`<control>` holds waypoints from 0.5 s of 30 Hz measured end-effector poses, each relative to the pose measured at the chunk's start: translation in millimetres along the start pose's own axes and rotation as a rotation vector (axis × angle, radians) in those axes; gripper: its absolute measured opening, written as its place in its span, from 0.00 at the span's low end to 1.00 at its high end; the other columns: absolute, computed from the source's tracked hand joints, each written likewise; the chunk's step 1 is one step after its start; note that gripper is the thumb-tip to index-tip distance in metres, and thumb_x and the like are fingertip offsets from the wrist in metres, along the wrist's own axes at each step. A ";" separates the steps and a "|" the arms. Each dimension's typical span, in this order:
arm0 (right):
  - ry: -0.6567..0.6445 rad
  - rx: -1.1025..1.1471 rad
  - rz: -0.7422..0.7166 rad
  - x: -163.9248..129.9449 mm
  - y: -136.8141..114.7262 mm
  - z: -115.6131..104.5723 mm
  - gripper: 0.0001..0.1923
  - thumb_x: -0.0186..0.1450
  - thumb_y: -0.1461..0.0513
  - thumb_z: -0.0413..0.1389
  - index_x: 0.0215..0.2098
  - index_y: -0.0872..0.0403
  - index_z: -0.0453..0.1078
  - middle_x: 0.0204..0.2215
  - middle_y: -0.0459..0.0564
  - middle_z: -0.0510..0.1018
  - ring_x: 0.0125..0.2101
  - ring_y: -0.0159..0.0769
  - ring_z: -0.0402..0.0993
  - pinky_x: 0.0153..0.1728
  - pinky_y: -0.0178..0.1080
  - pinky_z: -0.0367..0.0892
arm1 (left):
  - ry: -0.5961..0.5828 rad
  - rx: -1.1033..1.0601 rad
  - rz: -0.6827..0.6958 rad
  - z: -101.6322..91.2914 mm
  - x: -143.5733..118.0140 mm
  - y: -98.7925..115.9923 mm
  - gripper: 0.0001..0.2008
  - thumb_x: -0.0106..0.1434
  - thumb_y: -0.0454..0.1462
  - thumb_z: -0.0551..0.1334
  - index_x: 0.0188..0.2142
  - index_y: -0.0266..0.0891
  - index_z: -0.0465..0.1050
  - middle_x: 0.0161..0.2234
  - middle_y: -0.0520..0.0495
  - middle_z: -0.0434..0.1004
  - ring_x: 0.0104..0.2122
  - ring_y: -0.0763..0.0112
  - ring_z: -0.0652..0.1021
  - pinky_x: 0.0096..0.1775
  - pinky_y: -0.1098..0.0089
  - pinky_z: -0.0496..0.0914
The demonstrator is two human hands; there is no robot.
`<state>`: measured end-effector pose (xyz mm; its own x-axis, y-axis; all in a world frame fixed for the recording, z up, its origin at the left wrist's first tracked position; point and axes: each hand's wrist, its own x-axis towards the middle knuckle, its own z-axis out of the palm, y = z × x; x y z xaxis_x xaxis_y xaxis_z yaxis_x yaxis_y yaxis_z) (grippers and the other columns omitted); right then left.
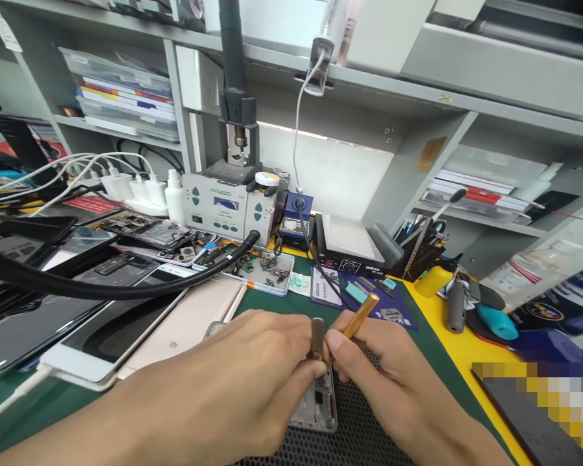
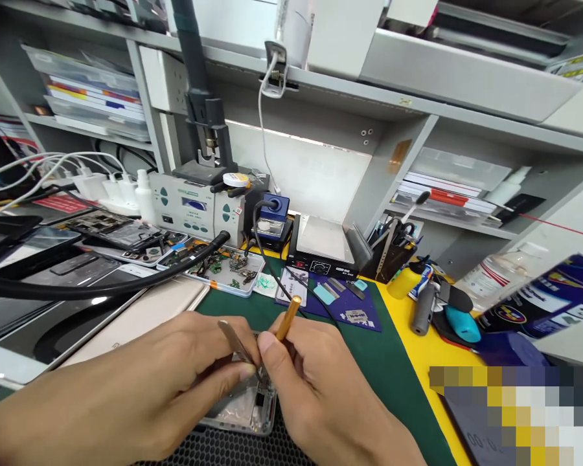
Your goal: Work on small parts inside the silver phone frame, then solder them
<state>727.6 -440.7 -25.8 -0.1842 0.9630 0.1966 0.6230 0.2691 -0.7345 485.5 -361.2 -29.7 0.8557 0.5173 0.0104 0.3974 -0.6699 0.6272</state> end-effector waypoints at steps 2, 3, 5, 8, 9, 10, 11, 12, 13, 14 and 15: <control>0.003 -0.022 0.001 -1.0 -0.6 -0.2 0.25 0.92 0.55 0.52 0.34 0.45 0.65 0.29 0.43 0.76 0.30 0.41 0.72 0.34 0.41 0.68 | 0.006 0.020 0.009 -0.2 2.0 -0.2 0.21 0.89 0.47 0.53 0.53 0.47 0.85 0.56 0.40 0.92 0.60 0.43 0.89 0.60 0.48 0.83; 0.008 -0.035 -0.003 -1.5 -1.1 -0.2 0.26 0.93 0.53 0.53 0.34 0.45 0.66 0.29 0.43 0.76 0.30 0.41 0.72 0.34 0.41 0.69 | 0.006 0.024 0.017 -0.2 3.1 -0.6 0.20 0.89 0.47 0.54 0.53 0.46 0.85 0.56 0.39 0.92 0.60 0.43 0.90 0.59 0.48 0.84; 0.033 -0.063 -0.021 -2.6 -1.8 -0.4 0.30 0.95 0.48 0.53 0.33 0.46 0.67 0.28 0.44 0.77 0.29 0.41 0.74 0.34 0.41 0.69 | 0.013 0.024 0.036 -0.3 5.4 -1.3 0.18 0.90 0.44 0.56 0.53 0.46 0.85 0.56 0.38 0.93 0.59 0.43 0.91 0.60 0.49 0.84; 0.079 -0.110 -0.059 -4.6 -0.7 -0.3 0.39 0.97 0.38 0.50 0.32 0.47 0.70 0.28 0.45 0.80 0.28 0.40 0.76 0.31 0.40 0.69 | 0.032 0.035 0.074 -0.7 8.1 -1.6 0.14 0.89 0.41 0.59 0.50 0.46 0.85 0.53 0.40 0.94 0.54 0.47 0.93 0.55 0.53 0.83; 0.086 -0.128 -0.076 -5.2 0.2 -0.1 0.41 0.98 0.36 0.49 0.32 0.47 0.71 0.28 0.45 0.80 0.27 0.40 0.77 0.31 0.40 0.69 | 0.039 0.041 0.085 -0.8 8.6 -1.4 0.13 0.88 0.40 0.60 0.48 0.46 0.84 0.51 0.41 0.94 0.52 0.48 0.93 0.52 0.54 0.83; 0.093 -0.143 -0.092 -5.7 1.1 0.1 0.42 0.98 0.35 0.48 0.32 0.47 0.71 0.27 0.46 0.81 0.27 0.40 0.77 0.30 0.40 0.69 | 0.048 0.048 0.096 -1.0 9.0 -1.2 0.13 0.88 0.40 0.61 0.46 0.47 0.82 0.50 0.42 0.94 0.49 0.49 0.93 0.50 0.56 0.82; 0.094 -0.154 -0.110 -6.2 1.9 0.4 0.42 0.98 0.34 0.47 0.32 0.47 0.71 0.27 0.46 0.81 0.27 0.40 0.77 0.30 0.40 0.70 | 0.056 0.054 0.104 -1.3 9.2 -0.9 0.12 0.88 0.40 0.61 0.45 0.47 0.81 0.48 0.43 0.94 0.47 0.50 0.93 0.48 0.56 0.81; 0.095 -0.159 -0.123 -6.5 2.6 0.7 0.42 0.98 0.35 0.47 0.32 0.47 0.71 0.27 0.46 0.81 0.26 0.39 0.77 0.30 0.40 0.70 | 0.065 0.058 0.109 -1.5 9.4 -0.6 0.12 0.87 0.40 0.62 0.43 0.47 0.80 0.47 0.43 0.94 0.46 0.50 0.94 0.46 0.57 0.80; 0.098 -0.159 -0.134 -6.8 3.1 1.0 0.41 0.98 0.36 0.47 0.32 0.47 0.72 0.27 0.46 0.82 0.26 0.39 0.77 0.30 0.39 0.70 | 0.071 0.063 0.112 -1.6 9.6 -0.4 0.12 0.87 0.39 0.63 0.42 0.48 0.79 0.46 0.44 0.94 0.46 0.50 0.94 0.45 0.57 0.80; 0.104 -0.155 -0.142 -7.0 3.5 1.3 0.41 0.99 0.37 0.48 0.32 0.48 0.72 0.27 0.46 0.82 0.26 0.39 0.77 0.29 0.39 0.70 | 0.075 0.066 0.118 -1.8 9.9 -0.2 0.12 0.87 0.39 0.63 0.41 0.48 0.78 0.45 0.44 0.94 0.45 0.50 0.94 0.44 0.57 0.79; 0.111 -0.153 -0.143 -7.2 3.7 1.5 0.41 0.99 0.37 0.48 0.33 0.48 0.72 0.27 0.46 0.82 0.26 0.40 0.78 0.29 0.39 0.70 | 0.082 0.070 0.120 -1.9 10.2 -0.2 0.12 0.86 0.39 0.64 0.40 0.48 0.76 0.44 0.45 0.94 0.44 0.50 0.94 0.43 0.58 0.79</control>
<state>730.0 -446.7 -30.9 -0.1997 0.9083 0.3677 0.7060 0.3936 -0.5888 493.5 -354.8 -28.3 0.8698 0.4709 0.1475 0.3180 -0.7635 0.5620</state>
